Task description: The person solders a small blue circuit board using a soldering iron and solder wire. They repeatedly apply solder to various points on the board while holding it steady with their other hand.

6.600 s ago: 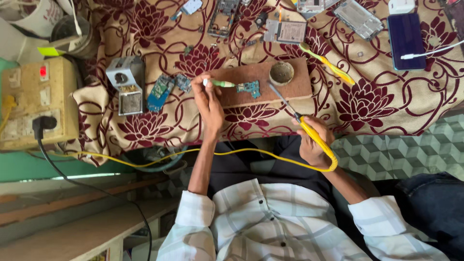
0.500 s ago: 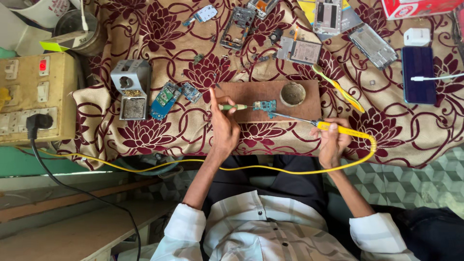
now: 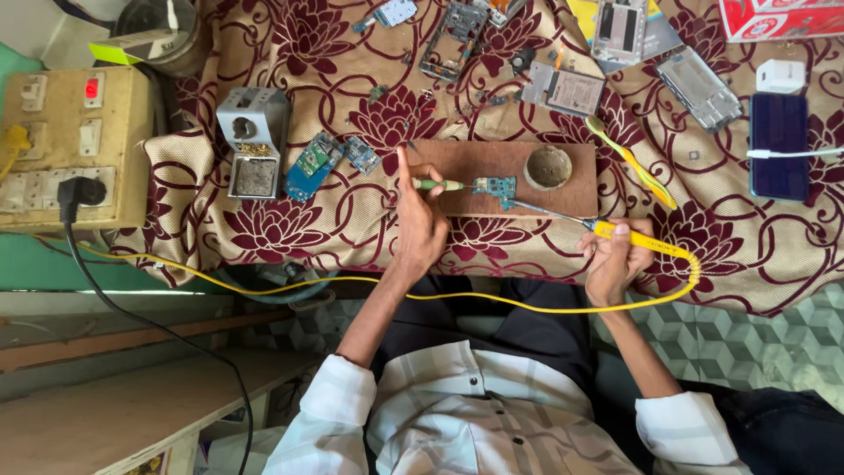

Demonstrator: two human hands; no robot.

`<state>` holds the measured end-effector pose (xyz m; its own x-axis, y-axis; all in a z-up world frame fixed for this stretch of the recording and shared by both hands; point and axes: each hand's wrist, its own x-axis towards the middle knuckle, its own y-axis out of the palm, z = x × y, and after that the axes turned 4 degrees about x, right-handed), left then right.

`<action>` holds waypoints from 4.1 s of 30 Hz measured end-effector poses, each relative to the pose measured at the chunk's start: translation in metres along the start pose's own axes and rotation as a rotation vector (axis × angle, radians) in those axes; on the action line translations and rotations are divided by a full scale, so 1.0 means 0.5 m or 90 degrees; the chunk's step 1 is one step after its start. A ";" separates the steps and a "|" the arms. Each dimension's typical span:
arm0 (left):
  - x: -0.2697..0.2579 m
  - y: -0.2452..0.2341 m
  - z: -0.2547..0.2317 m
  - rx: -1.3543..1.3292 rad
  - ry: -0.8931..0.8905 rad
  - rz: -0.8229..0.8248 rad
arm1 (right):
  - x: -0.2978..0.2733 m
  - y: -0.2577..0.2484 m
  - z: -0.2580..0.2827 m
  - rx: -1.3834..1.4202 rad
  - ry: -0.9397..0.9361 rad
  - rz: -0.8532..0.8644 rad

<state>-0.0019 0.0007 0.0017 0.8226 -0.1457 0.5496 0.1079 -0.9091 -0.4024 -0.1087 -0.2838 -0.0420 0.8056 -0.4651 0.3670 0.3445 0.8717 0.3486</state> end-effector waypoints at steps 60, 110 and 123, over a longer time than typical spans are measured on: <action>0.003 -0.001 0.003 0.030 0.011 0.011 | 0.088 0.200 0.190 -0.514 -0.297 0.205; -0.005 0.028 0.038 -0.193 0.048 -0.015 | 0.085 0.133 0.100 -0.327 -0.175 0.165; 0.015 0.044 0.013 -0.161 0.059 0.010 | 0.094 0.139 0.116 -0.335 -0.218 0.212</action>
<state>0.0105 -0.0177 -0.0077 0.7671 -0.1851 0.6143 -0.0568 -0.9733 -0.2224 -0.0751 -0.2541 0.0493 0.7414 -0.1087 0.6622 0.3637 0.8944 -0.2604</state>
